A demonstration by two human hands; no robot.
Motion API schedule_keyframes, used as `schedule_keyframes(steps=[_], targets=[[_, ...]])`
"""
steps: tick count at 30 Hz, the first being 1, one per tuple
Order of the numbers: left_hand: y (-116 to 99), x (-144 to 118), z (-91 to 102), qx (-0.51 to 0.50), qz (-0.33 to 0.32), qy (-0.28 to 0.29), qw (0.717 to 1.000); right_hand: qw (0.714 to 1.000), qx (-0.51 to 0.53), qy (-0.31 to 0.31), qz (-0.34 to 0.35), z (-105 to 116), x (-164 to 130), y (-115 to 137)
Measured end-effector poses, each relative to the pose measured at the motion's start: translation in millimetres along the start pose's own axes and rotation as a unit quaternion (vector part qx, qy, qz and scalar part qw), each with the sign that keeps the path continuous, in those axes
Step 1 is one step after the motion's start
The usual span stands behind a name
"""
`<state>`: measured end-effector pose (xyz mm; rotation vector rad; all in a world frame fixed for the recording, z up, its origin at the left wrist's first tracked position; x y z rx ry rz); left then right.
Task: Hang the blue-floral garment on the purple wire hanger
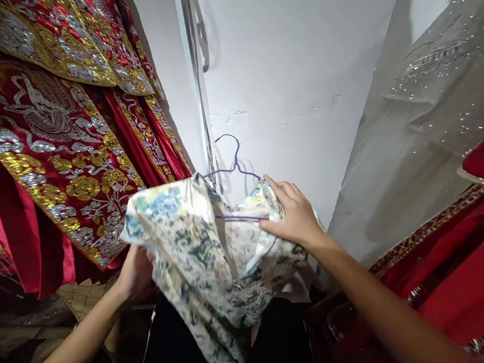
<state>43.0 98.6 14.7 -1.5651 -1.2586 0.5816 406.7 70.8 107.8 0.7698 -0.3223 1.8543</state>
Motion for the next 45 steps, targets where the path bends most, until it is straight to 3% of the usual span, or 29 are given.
schedule_keyframes(steps=[4, 9, 11, 13, 16, 18, 19, 21, 22, 23, 24, 25, 27, 29, 34, 39, 43, 45], targets=[[50.0, -11.1, 21.3, -0.049, 0.053, -0.03, 0.997, 0.997, -0.029, 0.047, -0.052, 6.7, 20.1, 13.3], [91.0, -31.2, 25.7, -0.012, 0.061, -0.117, 0.991, 0.997, -0.03, 0.067, -0.003, 1.0, 32.0, 58.9], [109.4, -46.0, 18.9, -0.078, 0.082, -0.139, 0.984, 0.997, -0.012, 0.074, 0.035, -0.8, 25.8, 80.0], [128.6, -63.6, 7.5, -0.151, 0.113, -0.151, 0.97, 0.987, 0.052, 0.098, 0.116, 0.2, 9.2, 106.5], [148.9, -88.8, -11.9, -0.221, 0.13, -0.175, 0.951, 0.937, 0.23, 0.122, 0.234, 13.6, -35.8, 139.7], [154.7, -101.3, -23.8, -0.234, 0.132, -0.194, 0.944, 0.924, 0.339, 0.047, 0.172, 24.4, -66.5, 132.2], [155.3, -105.5, -29.4, -0.231, 0.135, -0.2, 0.943, 0.909, 0.4, -0.031, 0.111, 27.5, -83.2, 119.4], [152.3, -110.0, -38.6, -0.218, 0.145, -0.205, 0.943, 0.85, 0.497, -0.172, -0.04, 12.9, -119.8, 89.9], [149.3, -110.5, -42.0, -0.213, 0.148, -0.205, 0.944, 0.816, 0.524, -0.206, -0.129, -5.7, -136.6, 78.3], [145.7, -110.6, -44.2, -0.208, 0.148, -0.207, 0.944, 0.798, 0.531, -0.183, -0.221, -31.1, -148.5, 72.7], [141.9, -110.6, -45.2, -0.204, 0.147, -0.212, 0.945, 0.79, 0.527, -0.116, -0.29, -58.7, -155.1, 73.7], [138.2, -110.4, -45.8, -0.199, 0.143, -0.215, 0.945, 0.785, 0.534, -0.005, -0.315, -87.6, -155.7, 82.8], [131.5, -110.1, -46.4, -0.191, 0.13, -0.217, 0.948, 0.774, 0.537, 0.149, -0.301, -127.2, -153.3, 106.8], [126.5, -109.9, -48.1, -0.187, 0.113, -0.209, 0.953, 0.76, 0.552, 0.225, -0.259, -146.0, -148.1, 129.7], [132.0, -116.0, -54.1, -0.198, 0.128, -0.204, 0.95, 0.7, 0.606, 0.298, -0.23, -161.7, -149.0, 154.3], [145.2, -118.0, -59.2, -0.204, 0.146, -0.163, 0.954, 0.739, 0.583, 0.249, -0.23, -157.1, -152.6, 133.3], [143.8, -121.1, -21.0, -0.134, 0.133, -0.271, 0.944, 0.794, 0.503, 0.217, -0.263, -141.0, -156.8, 103.9], [133.4, -119.8, 3.6, -0.067, 0.09, -0.329, 0.938, 0.808, 0.48, 0.209, -0.271, -133.9, -158.6, 97.0]])
Point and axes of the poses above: each hand's wrist, its own x-axis towards the middle knuckle, its own z-axis out of the back of the hand, y = z × x, the point moved 7 cm from there along x, towards the middle knuckle, and after that the axes turned 13 degrees about y, right-handed, at the moved point
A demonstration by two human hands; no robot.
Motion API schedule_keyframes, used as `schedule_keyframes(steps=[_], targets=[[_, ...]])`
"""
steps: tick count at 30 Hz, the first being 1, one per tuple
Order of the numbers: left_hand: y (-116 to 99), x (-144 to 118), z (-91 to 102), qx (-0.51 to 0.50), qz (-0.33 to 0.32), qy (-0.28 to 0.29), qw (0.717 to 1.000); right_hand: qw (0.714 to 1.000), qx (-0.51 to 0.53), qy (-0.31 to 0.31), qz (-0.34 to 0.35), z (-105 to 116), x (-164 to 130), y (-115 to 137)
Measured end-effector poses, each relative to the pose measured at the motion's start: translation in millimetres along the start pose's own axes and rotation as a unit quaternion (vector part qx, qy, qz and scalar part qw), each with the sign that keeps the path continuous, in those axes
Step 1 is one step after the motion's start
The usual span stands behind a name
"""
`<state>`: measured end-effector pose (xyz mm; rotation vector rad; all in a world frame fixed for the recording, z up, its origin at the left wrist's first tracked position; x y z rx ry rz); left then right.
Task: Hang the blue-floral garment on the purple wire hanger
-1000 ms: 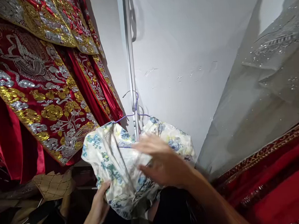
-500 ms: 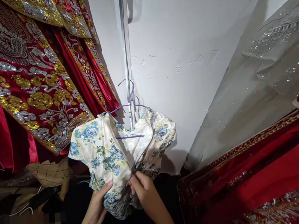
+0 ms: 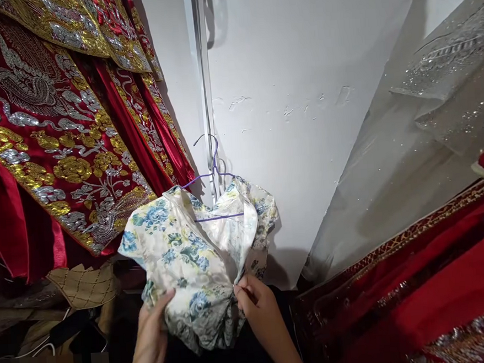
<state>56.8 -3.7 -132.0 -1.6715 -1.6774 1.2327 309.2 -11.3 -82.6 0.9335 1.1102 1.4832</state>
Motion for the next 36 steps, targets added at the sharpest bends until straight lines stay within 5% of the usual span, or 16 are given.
schedule_keyframes(steps=[4, 6, 10, 13, 19, 23, 30, 36], targets=[[-32.9, -5.0, 10.1, 0.106, -0.261, -0.112, 0.953, 0.999, -0.012, 0.027, -0.012, -9.6, -4.6, 3.7], [-27.9, -18.6, -13.9, 0.182, -0.32, -0.072, 0.927, 0.999, -0.007, 0.048, -0.018, -19.5, -5.5, 6.2], [26.9, -36.2, -76.0, 0.236, -0.204, 0.146, 0.939, 0.998, 0.009, 0.067, 0.003, -30.0, -7.5, 15.0], [52.3, -42.5, -91.3, 0.22, -0.133, 0.212, 0.943, 0.997, 0.018, 0.078, 0.017, -30.6, -9.8, 18.5], [34.4, -39.2, -89.0, 0.32, -0.169, 0.251, 0.898, 0.998, -0.052, -0.002, 0.042, -11.3, -3.2, 10.9], [31.5, -39.1, -85.4, 0.32, -0.185, 0.247, 0.896, 0.987, -0.124, -0.039, 0.097, 9.5, 14.4, 19.7], [37.5, -35.5, -82.6, 0.339, -0.167, 0.257, 0.89, 0.93, -0.303, -0.055, 0.2, 54.8, 71.5, 111.5], [41.4, -36.0, -77.7, 0.362, -0.179, 0.278, 0.872, 0.9, -0.337, -0.151, 0.23, 87.8, 99.6, 179.8]])
Point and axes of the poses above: each hand's wrist, its own x-axis towards the middle knuckle, its own z-axis out of the back of the hand, y = z × x, the point moved 7 cm from there along x, towards the middle knuckle, and after that the axes turned 13 degrees about y, right-handed, at the moved point
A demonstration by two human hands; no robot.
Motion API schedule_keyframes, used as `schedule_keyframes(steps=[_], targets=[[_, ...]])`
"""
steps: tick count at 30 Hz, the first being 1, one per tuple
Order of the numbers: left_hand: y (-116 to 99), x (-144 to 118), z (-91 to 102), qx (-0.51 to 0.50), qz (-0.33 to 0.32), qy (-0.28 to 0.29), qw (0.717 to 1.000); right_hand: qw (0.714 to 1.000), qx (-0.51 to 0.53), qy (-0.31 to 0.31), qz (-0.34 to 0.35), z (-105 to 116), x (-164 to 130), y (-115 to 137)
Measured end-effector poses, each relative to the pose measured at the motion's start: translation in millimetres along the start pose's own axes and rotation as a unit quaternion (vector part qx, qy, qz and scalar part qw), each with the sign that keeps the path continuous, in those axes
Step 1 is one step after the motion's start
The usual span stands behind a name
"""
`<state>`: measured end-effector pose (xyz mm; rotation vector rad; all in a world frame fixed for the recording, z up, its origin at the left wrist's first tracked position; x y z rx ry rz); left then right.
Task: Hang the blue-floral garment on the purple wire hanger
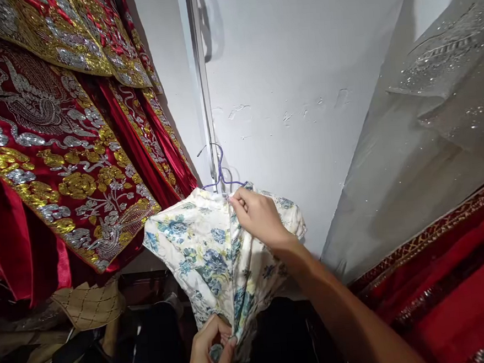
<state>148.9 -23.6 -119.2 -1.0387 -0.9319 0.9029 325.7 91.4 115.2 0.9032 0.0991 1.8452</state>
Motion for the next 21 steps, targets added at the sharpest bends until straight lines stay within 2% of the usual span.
schedule_keyframes(steps=[4, 7, 9, 11, 12, 14, 16, 18, 21], targets=[[-3.2, 10.3, 8.2, 0.051, -0.009, 0.049, 0.997, 0.998, 0.052, -0.047, -0.004, 5.9, -3.0, 9.7], [-34.4, 39.5, 26.3, 0.079, -0.045, 0.089, 0.992, 0.99, 0.139, -0.033, -0.017, -6.3, -13.9, 17.6], [-69.8, 65.8, 47.9, 0.078, -0.085, 0.053, 0.992, 0.975, 0.219, -0.018, -0.032, -16.5, -20.8, 20.4], [-110.3, 91.0, 71.8, 0.068, -0.138, -0.028, 0.988, 0.953, 0.299, -0.013, -0.045, -23.2, -25.9, 21.2], [-131.1, 101.8, 80.0, 0.075, -0.174, -0.06, 0.98, 0.941, 0.333, -0.013, -0.051, -24.8, -27.3, 21.2], [-165.8, 121.7, 84.7, 0.104, -0.233, -0.072, 0.964, 0.919, 0.39, -0.003, -0.06, -25.7, -27.2, 21.4], [-188.7, 136.6, 81.5, 0.14, -0.269, -0.059, 0.951, 0.899, 0.434, 0.005, -0.062, -24.7, -23.9, 22.1], [-202.6, 143.8, 76.3, 0.177, -0.296, -0.056, 0.937, 0.883, 0.466, -0.002, -0.059, -25.7, -20.1, 21.0], [-215.2, 141.3, 75.3, 0.212, -0.332, -0.092, 0.915, 0.875, 0.477, -0.03, -0.071, -42.1, -21.1, 9.1]])
Point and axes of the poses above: each hand's wrist, its own x-axis towards the middle knuckle, its own z-axis out of the back of the hand, y = z × x, the point moved 7 cm from there along x, towards the middle knuckle, and after that the axes turned 13 degrees about y, right-handed, at the moved point
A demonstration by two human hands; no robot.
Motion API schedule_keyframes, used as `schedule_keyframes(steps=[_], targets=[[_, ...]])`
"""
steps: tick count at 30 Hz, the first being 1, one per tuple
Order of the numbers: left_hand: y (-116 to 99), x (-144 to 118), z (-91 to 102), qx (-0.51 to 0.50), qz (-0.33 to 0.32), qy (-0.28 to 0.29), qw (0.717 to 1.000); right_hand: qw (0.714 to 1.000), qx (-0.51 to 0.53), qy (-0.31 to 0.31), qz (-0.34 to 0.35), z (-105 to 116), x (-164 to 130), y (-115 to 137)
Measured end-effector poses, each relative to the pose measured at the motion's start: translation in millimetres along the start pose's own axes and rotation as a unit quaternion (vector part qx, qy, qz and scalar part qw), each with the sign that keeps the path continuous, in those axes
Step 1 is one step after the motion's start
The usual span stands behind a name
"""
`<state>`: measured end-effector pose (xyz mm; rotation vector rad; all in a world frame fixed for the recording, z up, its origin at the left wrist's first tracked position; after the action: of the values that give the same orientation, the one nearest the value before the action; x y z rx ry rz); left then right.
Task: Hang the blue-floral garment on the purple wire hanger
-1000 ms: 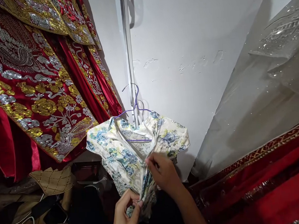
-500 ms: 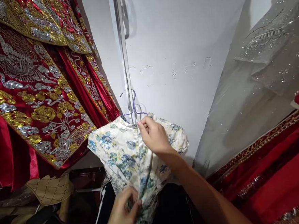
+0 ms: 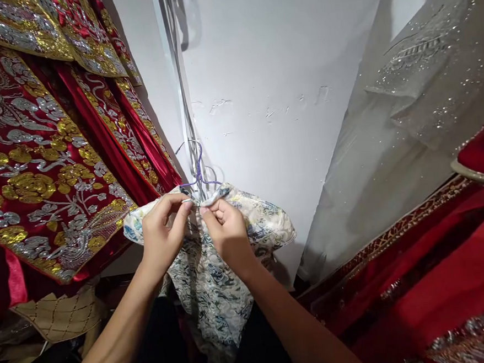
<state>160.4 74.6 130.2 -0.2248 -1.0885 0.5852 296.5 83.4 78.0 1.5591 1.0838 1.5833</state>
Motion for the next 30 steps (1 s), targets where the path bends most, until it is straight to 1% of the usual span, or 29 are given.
schedule_keyframes(steps=[2, 3, 5, 6, 7, 8, 9, 10, 11, 12, 14, 16, 17, 18, 19, 20, 21, 23, 24, 25, 27, 29, 30], targets=[[-0.1, -1.5, 14.3, 0.013, 0.001, -0.057, 0.998, 0.999, -0.023, -0.034, -0.013, 2.8, -6.9, -26.1], [3.9, -3.5, 25.8, 0.013, 0.011, -0.095, 0.995, 0.998, -0.045, -0.046, -0.022, 4.2, -13.0, -40.2], [23.4, -11.0, 56.5, -0.019, 0.048, -0.183, 0.982, 0.992, -0.096, -0.061, -0.045, 7.1, -29.6, -65.5], [39.9, -17.0, 73.4, -0.063, 0.075, -0.227, 0.969, 0.989, -0.119, -0.064, -0.056, 8.3, -39.1, -75.1], [61.2, -25.2, 89.3, -0.133, 0.11, -0.271, 0.947, 0.986, -0.139, -0.065, -0.067, 9.2, -48.8, -82.2], [85.4, -35.3, 101.4, -0.222, 0.151, -0.308, 0.913, 0.983, -0.152, -0.065, -0.075, 9.7, -58.2, -86.6], [110.7, -47.4, 107.5, -0.323, 0.2, -0.335, 0.862, 0.982, -0.159, -0.066, -0.08, 9.6, -66.9, -88.5], [132.3, -61.3, 109.2, -0.406, 0.246, -0.357, 0.804, 0.982, -0.158, -0.062, -0.079, 8.1, -74.3, -88.6], [147.7, -75.1, 109.3, -0.447, 0.28, -0.365, 0.767, 0.984, -0.15, -0.054, -0.077, 5.4, -80.4, -88.0], [159.0, -89.9, 106.6, -0.472, 0.309, -0.369, 0.739, 0.987, -0.136, -0.047, -0.075, 2.4, -85.7, -87.5], [171.4, -122.3, 93.7, -0.488, 0.35, -0.363, 0.712, 0.992, -0.1, -0.036, -0.072, -3.1, -94.9, -87.8], [176.7, -159.1, 68.7, -0.514, 0.383, -0.356, 0.68, 0.993, -0.075, -0.044, -0.078, -3.8, -105.4, -92.2], [178.7, -179.9, 53.1, -0.536, 0.405, -0.362, 0.646, 0.993, -0.063, -0.056, -0.087, -1.9, -112.2, -96.4], [179.9, -199.2, 40.2, -0.545, 0.417, -0.374, 0.624, 0.991, -0.045, -0.076, -0.099, 1.7, -120.6, -102.4], [180.9, -215.4, 28.6, -0.55, 0.427, -0.378, 0.61, 0.988, -0.019, -0.102, -0.113, 6.3, -130.7, -110.0], [181.8, -228.5, 19.7, -0.548, 0.435, -0.381, 0.604, 0.982, 0.015, -0.133, -0.129, 11.6, -142.4, -119.1], [182.0, -236.8, 13.8, -0.541, 0.439, -0.378, 0.609, 0.974, 0.053, -0.167, -0.144, 17.0, -155.1, -129.2], [178.1, -238.3, 9.1, -0.529, 0.427, -0.359, 0.639, 0.953, 0.115, -0.217, -0.177, 24.9, -179.4, -150.4], [172.4, -231.6, 8.4, -0.531, 0.41, -0.339, 0.66, 0.946, 0.131, -0.221, -0.198, 26.4, -188.8, -160.5], [163.3, -221.7, 7.8, -0.537, 0.387, -0.313, 0.681, 0.943, 0.136, -0.208, -0.223, 25.8, -195.4, -169.6], [135.1, -199.2, 3.9, -0.56, 0.338, -0.248, 0.715, 0.938, 0.128, -0.156, -0.281, 19.9, -201.7, -183.1], [98.3, -182.2, -6.3, -0.577, 0.314, -0.169, 0.735, 0.934, 0.119, -0.116, -0.315, 12.2, -199.9, -185.8], [78.9, -177.0, -14.0, -0.581, 0.313, -0.122, 0.741, 0.936, 0.116, -0.108, -0.314, 8.7, -195.5, -182.1]])
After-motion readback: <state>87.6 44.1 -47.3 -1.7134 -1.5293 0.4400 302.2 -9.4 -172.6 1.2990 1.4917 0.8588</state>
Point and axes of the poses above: each hand's wrist, its own x-axis towards the middle knuckle, its own z-axis out of the back of the hand, y = z × x, the point moved 7 cm from there along x, towards the middle knuckle, and after that the axes turned 13 degrees about y, right-handed, at the moved point
